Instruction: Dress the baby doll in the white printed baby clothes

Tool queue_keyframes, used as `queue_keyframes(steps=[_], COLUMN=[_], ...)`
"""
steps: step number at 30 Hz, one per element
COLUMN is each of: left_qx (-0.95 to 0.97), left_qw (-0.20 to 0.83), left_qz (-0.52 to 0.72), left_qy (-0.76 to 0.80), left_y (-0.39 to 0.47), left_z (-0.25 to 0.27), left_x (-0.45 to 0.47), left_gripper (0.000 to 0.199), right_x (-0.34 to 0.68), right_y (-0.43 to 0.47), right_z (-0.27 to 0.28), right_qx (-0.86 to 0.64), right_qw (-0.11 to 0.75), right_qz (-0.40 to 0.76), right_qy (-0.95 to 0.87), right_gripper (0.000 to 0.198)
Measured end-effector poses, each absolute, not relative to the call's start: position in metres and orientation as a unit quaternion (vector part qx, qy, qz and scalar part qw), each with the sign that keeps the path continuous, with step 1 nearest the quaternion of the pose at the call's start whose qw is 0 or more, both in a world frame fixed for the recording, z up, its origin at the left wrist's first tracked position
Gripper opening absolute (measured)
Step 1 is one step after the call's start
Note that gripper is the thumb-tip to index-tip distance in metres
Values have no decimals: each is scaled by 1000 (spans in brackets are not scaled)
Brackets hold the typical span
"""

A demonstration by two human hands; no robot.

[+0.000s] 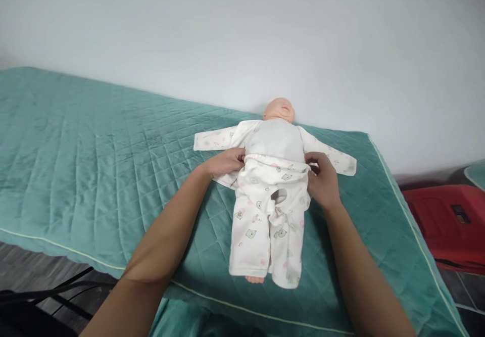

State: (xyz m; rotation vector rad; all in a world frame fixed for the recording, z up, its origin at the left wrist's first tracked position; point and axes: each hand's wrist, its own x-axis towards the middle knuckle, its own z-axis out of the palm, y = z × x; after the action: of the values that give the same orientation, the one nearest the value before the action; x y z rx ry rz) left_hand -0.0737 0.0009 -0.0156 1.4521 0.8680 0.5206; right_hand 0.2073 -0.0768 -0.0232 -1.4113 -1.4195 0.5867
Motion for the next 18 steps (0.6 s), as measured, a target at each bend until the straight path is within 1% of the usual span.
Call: queue_keyframes(steps=[2, 4, 11, 18], left_qx=[625, 617, 579, 576], left_qw=[643, 649, 673, 671], left_qz=[228, 237, 304, 306], left_qy=[378, 376, 345, 351], left_y=[1, 1, 1, 0], left_z=[-17, -19, -24, -22], left_x=[-74, -74, -72, -70], left_gripper=[14, 15, 20, 26], right_x=[206, 207, 206, 198], right_y=[-77, -76, -79, -83], right_z=[-25, -27, -28, -20], right_qx=[-585, -602, -651, -657], right_qw=[493, 477, 442, 439], right_qz=[235, 249, 250, 191], right_qy=[-600, -590, -564, -582], right_gripper=[28, 29, 34, 23])
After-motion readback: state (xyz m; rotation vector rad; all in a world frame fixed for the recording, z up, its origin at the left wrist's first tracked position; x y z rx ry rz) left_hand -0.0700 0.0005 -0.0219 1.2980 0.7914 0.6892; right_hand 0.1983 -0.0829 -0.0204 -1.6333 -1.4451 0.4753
